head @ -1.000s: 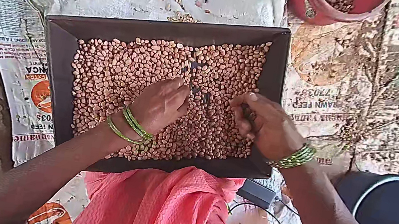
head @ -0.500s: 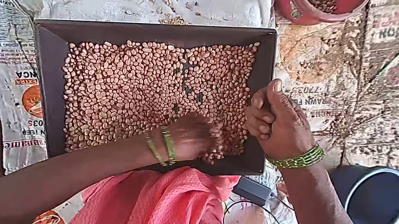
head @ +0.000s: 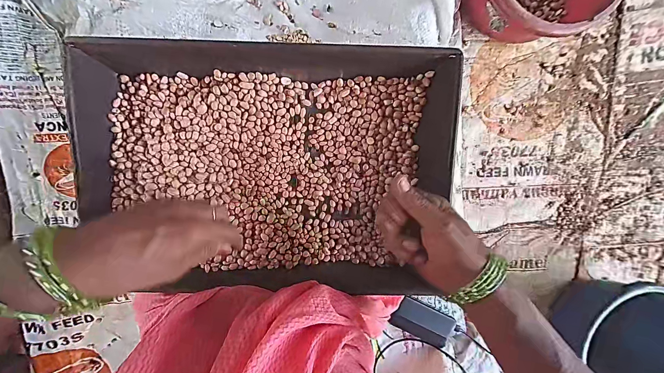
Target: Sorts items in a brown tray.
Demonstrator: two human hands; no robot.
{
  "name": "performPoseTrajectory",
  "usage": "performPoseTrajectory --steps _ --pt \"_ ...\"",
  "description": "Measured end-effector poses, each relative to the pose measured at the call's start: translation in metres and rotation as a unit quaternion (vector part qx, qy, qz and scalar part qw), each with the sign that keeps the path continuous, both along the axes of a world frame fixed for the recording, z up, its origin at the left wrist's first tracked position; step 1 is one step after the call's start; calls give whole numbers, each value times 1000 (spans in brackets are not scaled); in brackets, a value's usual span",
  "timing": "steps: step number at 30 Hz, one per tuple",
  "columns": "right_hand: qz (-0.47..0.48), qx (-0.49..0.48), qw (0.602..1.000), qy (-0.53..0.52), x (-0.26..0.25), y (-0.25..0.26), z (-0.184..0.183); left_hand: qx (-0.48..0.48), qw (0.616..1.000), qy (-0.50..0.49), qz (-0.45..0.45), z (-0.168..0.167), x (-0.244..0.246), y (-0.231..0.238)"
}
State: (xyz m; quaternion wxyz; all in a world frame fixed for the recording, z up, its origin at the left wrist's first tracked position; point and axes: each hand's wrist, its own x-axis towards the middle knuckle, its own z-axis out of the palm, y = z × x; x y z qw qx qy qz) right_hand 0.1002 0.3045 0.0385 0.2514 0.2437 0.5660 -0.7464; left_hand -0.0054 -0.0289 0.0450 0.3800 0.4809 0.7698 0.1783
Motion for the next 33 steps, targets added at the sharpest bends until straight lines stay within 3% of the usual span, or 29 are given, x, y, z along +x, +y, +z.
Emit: performPoseTrajectory --steps 2,4,6,10,12,13,16,19,22,26,31,33 --pt "-11 -32 999 22 2 -2 -2 -36 996 -42 -66 -9 29 6" --pt "-43 -28 996 71 -2 1 3 -115 987 -41 -100 -12 43 37" --pt "-58 3 992 112 -6 4 9 -131 984 -29 -119 -14 48 76" --pt "-62 75 981 166 -12 6 14 32 996 40 -67 -21 49 129" --pt "-64 97 974 193 -12 10 15 174 976 120 45 -21 39 121" --pt "-59 109 970 208 -12 13 15 201 965 142 95 -16 28 110" --pt "-35 170 954 246 -11 17 11 150 956 176 180 7 -4 58" --pt "48 277 929 241 -9 10 6 48 970 174 164 7 -7 6" --pt "121 333 903 243 -9 2 2 1 992 107 69 -10 10 -13" --pt "220 459 814 279 -7 -9 -12 -92 993 75 0 -22 14 13" --pt "337 627 619 332 1 -47 -55 -61 991 114 42 -17 -1 25" --pt "322 650 577 376 -1 -53 -68 -13 988 134 74 -15 0 20"
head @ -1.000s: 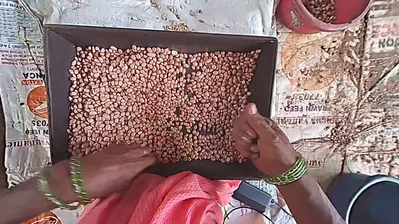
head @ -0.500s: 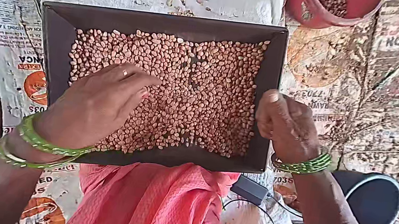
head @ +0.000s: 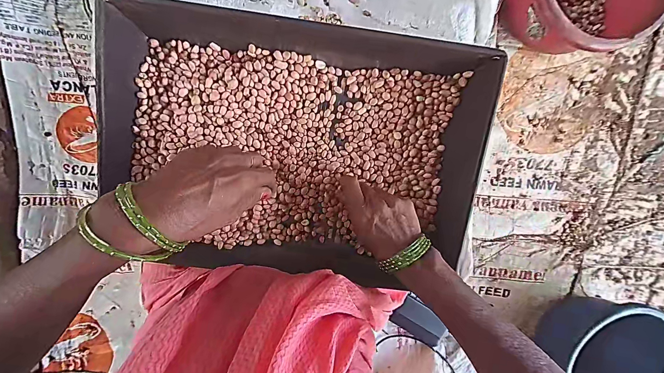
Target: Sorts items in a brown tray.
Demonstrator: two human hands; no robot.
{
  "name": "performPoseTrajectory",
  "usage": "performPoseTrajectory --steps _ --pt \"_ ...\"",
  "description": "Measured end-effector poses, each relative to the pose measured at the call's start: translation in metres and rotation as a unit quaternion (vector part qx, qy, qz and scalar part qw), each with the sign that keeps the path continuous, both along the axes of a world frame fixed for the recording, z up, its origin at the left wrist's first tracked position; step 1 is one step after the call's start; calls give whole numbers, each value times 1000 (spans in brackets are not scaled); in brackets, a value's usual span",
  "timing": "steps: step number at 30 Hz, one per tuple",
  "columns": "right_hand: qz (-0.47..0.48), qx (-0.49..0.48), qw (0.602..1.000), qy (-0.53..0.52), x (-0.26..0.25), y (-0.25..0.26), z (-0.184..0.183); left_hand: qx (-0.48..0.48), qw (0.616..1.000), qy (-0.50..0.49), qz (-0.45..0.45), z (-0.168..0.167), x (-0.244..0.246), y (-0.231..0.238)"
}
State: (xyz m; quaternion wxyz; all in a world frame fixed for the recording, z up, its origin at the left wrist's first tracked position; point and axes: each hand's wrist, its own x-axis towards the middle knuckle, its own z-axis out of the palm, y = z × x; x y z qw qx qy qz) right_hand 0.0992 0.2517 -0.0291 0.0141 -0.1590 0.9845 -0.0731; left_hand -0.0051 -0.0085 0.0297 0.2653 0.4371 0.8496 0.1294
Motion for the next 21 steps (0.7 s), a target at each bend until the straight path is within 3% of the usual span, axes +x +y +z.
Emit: performPoseTrajectory --steps 2,5,8,10,12,14,16,21 --pt "3 -10 1000 19 -4 1 -4 23 999 13 21 0 0 -3" --pt "-82 -120 987 -73 -9 8 5 28 999 17 34 -3 2 -1" --pt "-198 -296 920 -163 -16 29 29 35 999 14 36 -9 8 4" --pt "-241 -467 828 -193 -15 47 42 51 998 17 41 -13 11 6" --pt "-231 -649 676 -262 -10 66 58 65 997 22 45 -14 11 11" --pt "-206 -718 590 -305 -5 82 67 59 997 14 55 -15 9 17" --pt "-189 -732 576 -312 1 86 67 62 996 5 69 -19 8 24" --pt "-203 -701 630 -267 8 71 72 69 995 40 56 -42 16 38"
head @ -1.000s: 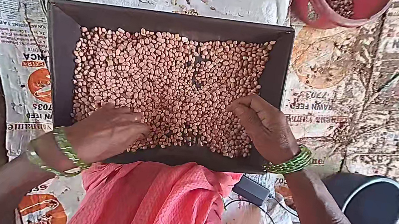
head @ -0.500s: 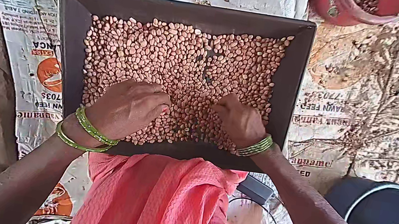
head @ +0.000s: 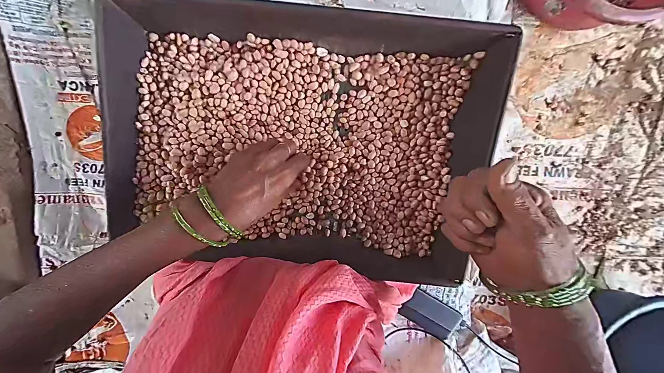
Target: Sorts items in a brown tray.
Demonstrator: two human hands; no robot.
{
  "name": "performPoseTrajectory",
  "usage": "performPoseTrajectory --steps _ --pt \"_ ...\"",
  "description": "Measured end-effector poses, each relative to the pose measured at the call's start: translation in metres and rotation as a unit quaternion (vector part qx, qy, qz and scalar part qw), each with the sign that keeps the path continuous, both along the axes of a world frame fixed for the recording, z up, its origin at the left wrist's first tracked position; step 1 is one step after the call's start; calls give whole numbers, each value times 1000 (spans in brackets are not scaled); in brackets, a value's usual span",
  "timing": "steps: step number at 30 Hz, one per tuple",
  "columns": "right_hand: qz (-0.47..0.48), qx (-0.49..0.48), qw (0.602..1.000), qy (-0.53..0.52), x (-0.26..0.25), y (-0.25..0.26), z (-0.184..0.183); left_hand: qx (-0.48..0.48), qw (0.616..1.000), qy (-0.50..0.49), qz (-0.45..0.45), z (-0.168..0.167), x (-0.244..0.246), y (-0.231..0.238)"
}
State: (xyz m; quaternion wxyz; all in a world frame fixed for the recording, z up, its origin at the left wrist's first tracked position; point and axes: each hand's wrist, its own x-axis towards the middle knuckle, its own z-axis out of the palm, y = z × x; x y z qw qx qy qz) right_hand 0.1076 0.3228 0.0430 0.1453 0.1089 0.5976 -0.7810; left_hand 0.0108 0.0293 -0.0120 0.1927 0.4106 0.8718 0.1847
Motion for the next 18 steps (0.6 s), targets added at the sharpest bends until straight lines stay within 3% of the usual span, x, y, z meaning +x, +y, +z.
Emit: performPoseTrajectory --steps 3,5,7,10,13,16,18 --pt "-8 101 994 31 4 4 5 3 1000 -24 -6 -4 -7 7" --pt "4 243 969 43 9 5 5 -16 999 -29 6 -3 -15 9" --pt "67 436 895 60 16 2 3 -36 999 -8 28 3 -22 9" --pt "176 640 743 87 28 -15 -13 -31 997 14 67 19 -31 4" --pt "221 721 647 111 33 -29 -28 -4 997 4 83 30 -32 -10" --pt "262 737 617 82 27 -34 -33 8 996 -8 89 38 -25 -24" --pt "263 734 621 86 23 -33 -35 12 996 -11 84 37 -21 -30"
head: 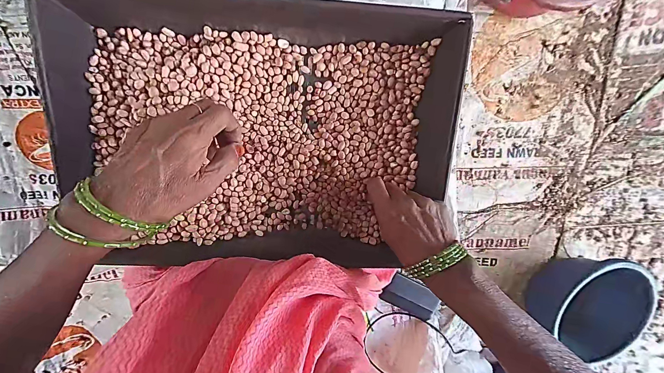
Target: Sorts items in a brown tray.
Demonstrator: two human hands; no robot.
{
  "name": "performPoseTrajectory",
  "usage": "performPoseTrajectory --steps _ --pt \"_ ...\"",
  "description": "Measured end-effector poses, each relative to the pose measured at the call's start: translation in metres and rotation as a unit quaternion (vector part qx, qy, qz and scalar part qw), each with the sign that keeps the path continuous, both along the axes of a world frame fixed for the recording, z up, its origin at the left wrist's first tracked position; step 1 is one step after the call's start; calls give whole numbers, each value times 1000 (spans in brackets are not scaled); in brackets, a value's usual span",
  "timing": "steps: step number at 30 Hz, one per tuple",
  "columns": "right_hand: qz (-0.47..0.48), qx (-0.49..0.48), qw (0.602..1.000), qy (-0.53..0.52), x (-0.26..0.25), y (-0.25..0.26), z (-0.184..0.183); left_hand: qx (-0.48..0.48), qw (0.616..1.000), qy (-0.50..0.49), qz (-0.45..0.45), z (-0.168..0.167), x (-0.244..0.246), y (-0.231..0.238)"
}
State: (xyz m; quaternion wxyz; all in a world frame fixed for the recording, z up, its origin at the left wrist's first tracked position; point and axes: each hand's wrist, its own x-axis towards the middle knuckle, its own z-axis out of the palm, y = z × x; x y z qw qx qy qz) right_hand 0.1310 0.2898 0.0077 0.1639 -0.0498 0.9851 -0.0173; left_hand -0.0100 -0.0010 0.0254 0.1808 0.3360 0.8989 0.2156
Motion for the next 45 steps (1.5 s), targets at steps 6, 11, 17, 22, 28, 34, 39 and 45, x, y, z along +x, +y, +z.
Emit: performPoseTrajectory --steps 6,11,17,22,28,34,39,45 --pt "-181 -468 863 -57 -14 24 31 39 999 -30 -10 -1 5 13" --pt "-235 -782 511 -269 -21 26 24 249 963 -43 -91 27 22 62" --pt "-334 -710 600 -152 -26 29 41 106 971 -51 -210 -6 25 64" --pt "-324 -729 596 -94 -19 37 46 -34 931 -124 -341 -28 46 138" --pt "-311 -695 648 -18 -20 49 51 48 968 -35 -243 -10 -13 154" --pt "-286 -678 677 19 -27 47 45 -193 971 -26 -140 26 -8 18" --pt "-170 -483 859 21 -22 41 37 -250 962 -87 -62 0 45 -11" --pt "-153 -436 886 16 -19 37 45 6 974 -224 -44 -21 38 90"
